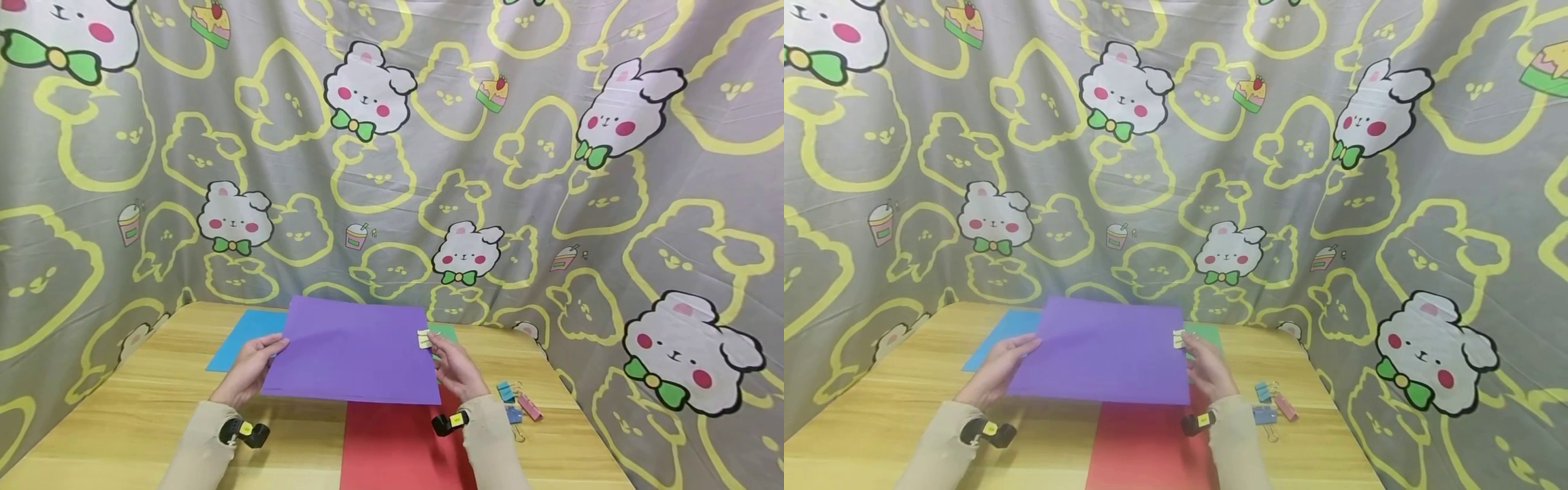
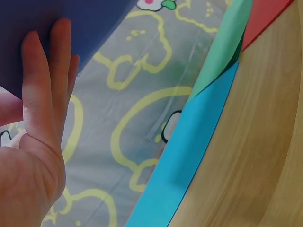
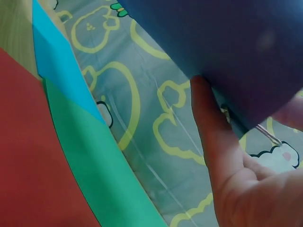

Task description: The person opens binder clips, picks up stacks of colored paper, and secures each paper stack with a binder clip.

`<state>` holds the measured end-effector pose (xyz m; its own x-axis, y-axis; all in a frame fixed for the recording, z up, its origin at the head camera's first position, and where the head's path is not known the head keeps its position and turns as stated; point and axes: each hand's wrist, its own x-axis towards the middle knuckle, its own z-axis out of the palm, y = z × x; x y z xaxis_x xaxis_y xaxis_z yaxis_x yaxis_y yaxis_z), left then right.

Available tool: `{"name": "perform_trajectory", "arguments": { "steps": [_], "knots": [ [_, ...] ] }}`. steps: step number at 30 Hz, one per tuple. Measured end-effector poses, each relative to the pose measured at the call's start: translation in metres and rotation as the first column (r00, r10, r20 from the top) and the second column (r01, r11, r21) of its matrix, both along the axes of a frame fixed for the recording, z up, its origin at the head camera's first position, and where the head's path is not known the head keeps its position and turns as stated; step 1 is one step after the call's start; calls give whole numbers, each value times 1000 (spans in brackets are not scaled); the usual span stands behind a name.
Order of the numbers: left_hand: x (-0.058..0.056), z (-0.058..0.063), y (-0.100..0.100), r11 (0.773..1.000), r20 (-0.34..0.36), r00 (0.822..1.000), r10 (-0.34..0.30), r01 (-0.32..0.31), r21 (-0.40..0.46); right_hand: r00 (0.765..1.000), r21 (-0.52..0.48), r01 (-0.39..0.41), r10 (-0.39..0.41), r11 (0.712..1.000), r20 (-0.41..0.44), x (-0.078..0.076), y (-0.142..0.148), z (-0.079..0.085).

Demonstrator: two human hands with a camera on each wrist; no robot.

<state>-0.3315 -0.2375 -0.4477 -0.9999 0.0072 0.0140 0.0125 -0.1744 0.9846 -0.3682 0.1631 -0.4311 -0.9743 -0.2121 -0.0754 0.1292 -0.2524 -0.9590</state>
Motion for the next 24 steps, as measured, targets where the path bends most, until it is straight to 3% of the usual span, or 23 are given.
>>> {"name": "perform_trajectory", "arguments": {
  "steps": [8,24],
  "knots": [
    [0,1,0,999,39,999,-22,21,40,1000,-7,0,0,1000,-15,1,-3,0],
    [2,7,-2,997,33,999,-40,38,60,1000,-43,-23,23,999,7,4,1,6]
  ]
}}
